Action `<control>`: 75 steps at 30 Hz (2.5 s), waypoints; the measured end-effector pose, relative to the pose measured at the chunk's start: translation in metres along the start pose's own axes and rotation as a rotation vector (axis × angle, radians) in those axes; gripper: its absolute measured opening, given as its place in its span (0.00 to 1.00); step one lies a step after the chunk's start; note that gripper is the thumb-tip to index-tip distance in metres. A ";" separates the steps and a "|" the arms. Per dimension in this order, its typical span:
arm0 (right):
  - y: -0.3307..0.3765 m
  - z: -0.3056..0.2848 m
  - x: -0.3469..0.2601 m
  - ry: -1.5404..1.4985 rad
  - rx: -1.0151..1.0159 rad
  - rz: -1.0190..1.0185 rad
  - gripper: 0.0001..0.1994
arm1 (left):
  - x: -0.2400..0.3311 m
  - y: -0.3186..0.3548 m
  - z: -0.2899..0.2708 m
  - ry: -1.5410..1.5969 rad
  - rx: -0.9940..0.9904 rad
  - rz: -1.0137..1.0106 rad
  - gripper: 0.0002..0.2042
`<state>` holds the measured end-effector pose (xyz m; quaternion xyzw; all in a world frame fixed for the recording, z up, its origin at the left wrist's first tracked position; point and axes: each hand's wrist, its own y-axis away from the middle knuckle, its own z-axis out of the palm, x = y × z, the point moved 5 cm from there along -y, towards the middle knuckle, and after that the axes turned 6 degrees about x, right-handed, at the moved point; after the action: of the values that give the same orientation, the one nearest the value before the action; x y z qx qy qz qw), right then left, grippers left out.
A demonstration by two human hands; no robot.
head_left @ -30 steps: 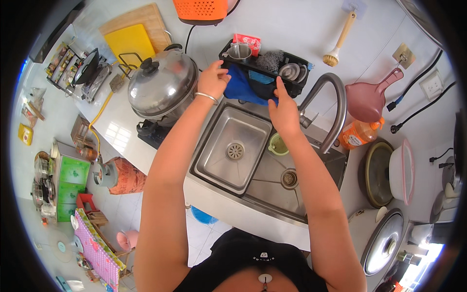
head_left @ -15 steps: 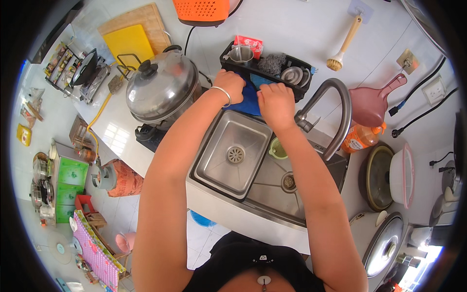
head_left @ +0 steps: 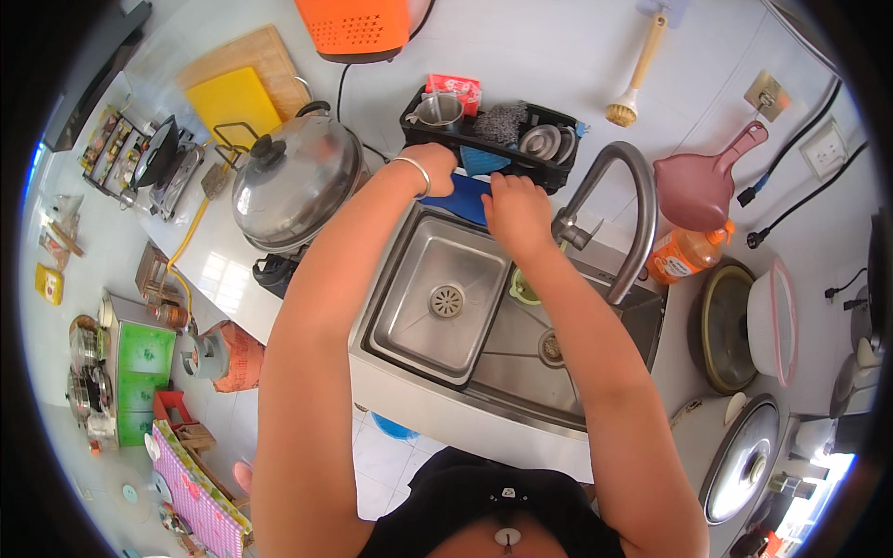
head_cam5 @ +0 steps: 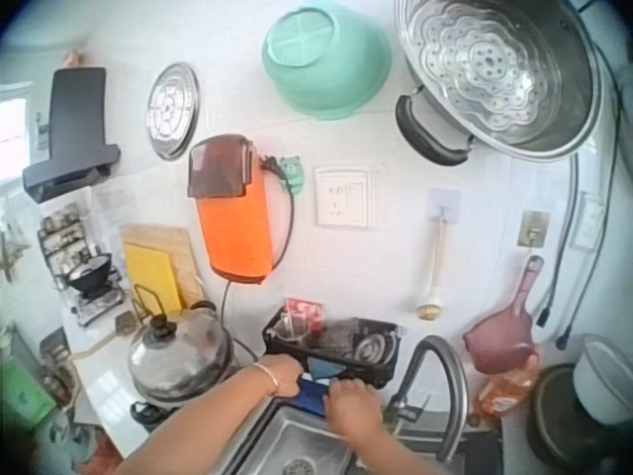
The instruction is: The person wipes a kitchen counter with a cloth, cleans an orange appliance, rinses a plastic tray under a faucet, washes the cloth in the sink, and then washes their hands.
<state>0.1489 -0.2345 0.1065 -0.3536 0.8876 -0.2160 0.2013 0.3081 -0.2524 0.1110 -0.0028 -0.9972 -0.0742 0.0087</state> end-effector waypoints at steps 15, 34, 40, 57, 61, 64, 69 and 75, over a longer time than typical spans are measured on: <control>0.208 -0.048 0.252 -0.915 0.124 1.029 0.09 | 0.060 0.121 0.044 0.532 0.838 0.243 0.03; 0.131 -0.151 0.371 -1.147 0.217 1.472 0.13 | 0.235 0.169 0.164 0.841 0.187 0.482 0.13; 0.132 -0.147 0.369 -1.160 0.256 1.487 0.12 | 0.254 0.182 0.179 0.991 0.040 0.336 0.12; 0.262 0.006 0.063 -1.809 -0.250 1.426 0.33 | 0.261 0.105 0.200 1.277 0.457 -0.229 0.26; 0.269 0.051 0.113 -1.776 -0.056 1.447 0.44 | 0.317 0.120 0.197 1.601 0.451 -0.145 0.38; 0.263 0.019 0.113 -1.512 0.047 1.257 0.42 | 0.325 0.119 0.164 1.738 0.513 -0.179 0.43; 0.247 -0.020 0.053 -1.322 -0.106 0.922 0.36 | 0.299 0.094 0.212 2.144 0.063 -0.544 0.45; 0.252 -0.016 0.075 -1.736 -0.012 1.232 0.34 | 0.312 0.095 0.218 1.965 0.002 -0.407 0.45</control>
<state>-0.0453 -0.1188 -0.0281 0.1227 0.4668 0.2538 0.8383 -0.0073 -0.1253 -0.0848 0.2302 -0.5293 -0.0430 0.8155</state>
